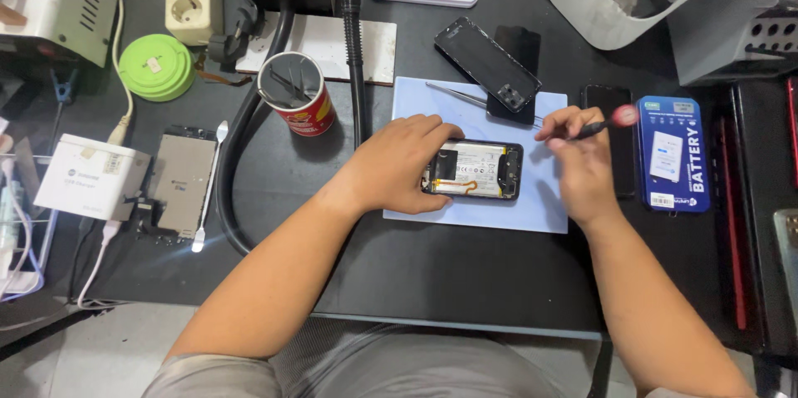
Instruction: The person handles a black smartphone, then picks up a blue smartphone and uses a black prying tool to separate the screen from the frame. The person continues prying along the edges until the screen is detached, exposing the internal components.
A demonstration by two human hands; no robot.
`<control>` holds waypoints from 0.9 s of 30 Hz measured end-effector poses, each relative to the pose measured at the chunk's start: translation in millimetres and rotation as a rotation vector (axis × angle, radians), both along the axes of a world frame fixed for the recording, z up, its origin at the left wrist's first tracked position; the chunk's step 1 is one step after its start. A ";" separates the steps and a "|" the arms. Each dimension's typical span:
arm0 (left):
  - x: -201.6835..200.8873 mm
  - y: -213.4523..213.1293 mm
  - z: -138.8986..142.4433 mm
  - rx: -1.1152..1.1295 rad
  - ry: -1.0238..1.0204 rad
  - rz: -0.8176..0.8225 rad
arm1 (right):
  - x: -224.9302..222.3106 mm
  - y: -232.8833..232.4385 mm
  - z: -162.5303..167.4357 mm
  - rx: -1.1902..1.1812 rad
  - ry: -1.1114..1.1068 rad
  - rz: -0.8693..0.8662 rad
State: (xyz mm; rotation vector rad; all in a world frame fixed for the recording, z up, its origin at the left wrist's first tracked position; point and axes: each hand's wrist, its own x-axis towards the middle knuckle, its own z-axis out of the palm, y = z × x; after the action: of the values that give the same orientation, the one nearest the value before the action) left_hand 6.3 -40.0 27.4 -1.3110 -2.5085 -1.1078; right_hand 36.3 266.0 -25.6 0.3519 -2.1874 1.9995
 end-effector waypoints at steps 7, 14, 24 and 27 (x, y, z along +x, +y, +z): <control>1.2 0.2 1.7 0.018 -0.014 0.000 | 1.9 -18.4 4.4 0.073 -0.073 0.022; 1.1 2.4 0.5 -0.005 -0.024 -0.005 | 1.9 -18.4 12.0 0.178 -0.088 0.016; 2.5 4.4 0.5 -0.084 0.028 0.025 | -0.2 -10.5 9.8 0.342 -0.016 0.000; 2.6 5.3 -1.6 -0.086 0.015 0.025 | 0.9 -6.3 8.5 0.257 0.148 -0.009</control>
State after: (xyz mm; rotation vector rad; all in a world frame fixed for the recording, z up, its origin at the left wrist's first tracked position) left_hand 8.9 -34.7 25.8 -1.2992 -2.5812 -0.9914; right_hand 37.2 259.7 -17.1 0.5029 -2.3466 1.6315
